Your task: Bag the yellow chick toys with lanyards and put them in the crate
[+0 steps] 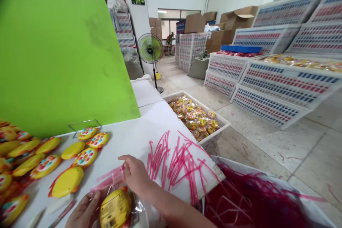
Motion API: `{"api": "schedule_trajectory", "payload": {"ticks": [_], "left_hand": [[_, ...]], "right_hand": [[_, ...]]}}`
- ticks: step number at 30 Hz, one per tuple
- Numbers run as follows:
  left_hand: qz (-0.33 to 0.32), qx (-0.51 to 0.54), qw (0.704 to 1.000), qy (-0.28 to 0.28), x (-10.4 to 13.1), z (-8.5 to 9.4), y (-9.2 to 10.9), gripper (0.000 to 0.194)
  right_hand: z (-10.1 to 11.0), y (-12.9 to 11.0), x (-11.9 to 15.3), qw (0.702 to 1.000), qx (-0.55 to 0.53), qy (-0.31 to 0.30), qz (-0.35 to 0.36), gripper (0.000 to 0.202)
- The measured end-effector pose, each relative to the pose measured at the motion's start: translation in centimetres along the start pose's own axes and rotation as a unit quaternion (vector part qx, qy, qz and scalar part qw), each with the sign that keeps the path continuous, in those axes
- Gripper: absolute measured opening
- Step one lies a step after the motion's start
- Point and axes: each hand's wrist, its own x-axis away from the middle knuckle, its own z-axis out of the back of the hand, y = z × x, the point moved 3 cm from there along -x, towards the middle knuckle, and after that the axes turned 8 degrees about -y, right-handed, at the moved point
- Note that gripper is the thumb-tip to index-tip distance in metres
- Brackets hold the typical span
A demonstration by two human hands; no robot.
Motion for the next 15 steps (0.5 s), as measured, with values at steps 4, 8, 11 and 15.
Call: {"api": "schedule_trajectory", "payload": {"ticks": [4, 8, 11, 15], "left_hand": [[0.000, 0.040, 0.999, 0.013, -0.5, 0.3, -1.3, 0.049], [-0.062, 0.033, 0.997, -0.022, -0.2, 0.5, -1.9, 0.041], [-0.102, 0.083, 0.989, -0.071, -0.1, 0.3, -2.1, 0.033], [-0.155, 0.126, 0.976, -0.086, -0.2, 0.1, -2.5, 0.026]], "right_hand": [[0.5, 0.0, 0.0, 0.989, 0.145, 0.001, 0.031, 0.044], [0.0, -1.7, 0.1, 0.964, 0.236, -0.015, 0.118, 0.041], [-1.9, -2.7, -0.5, 0.950, 0.252, -0.091, 0.158, 0.032], [-5.4, -3.2, -0.8, 0.903, 0.315, -0.203, 0.210, 0.043]]}}
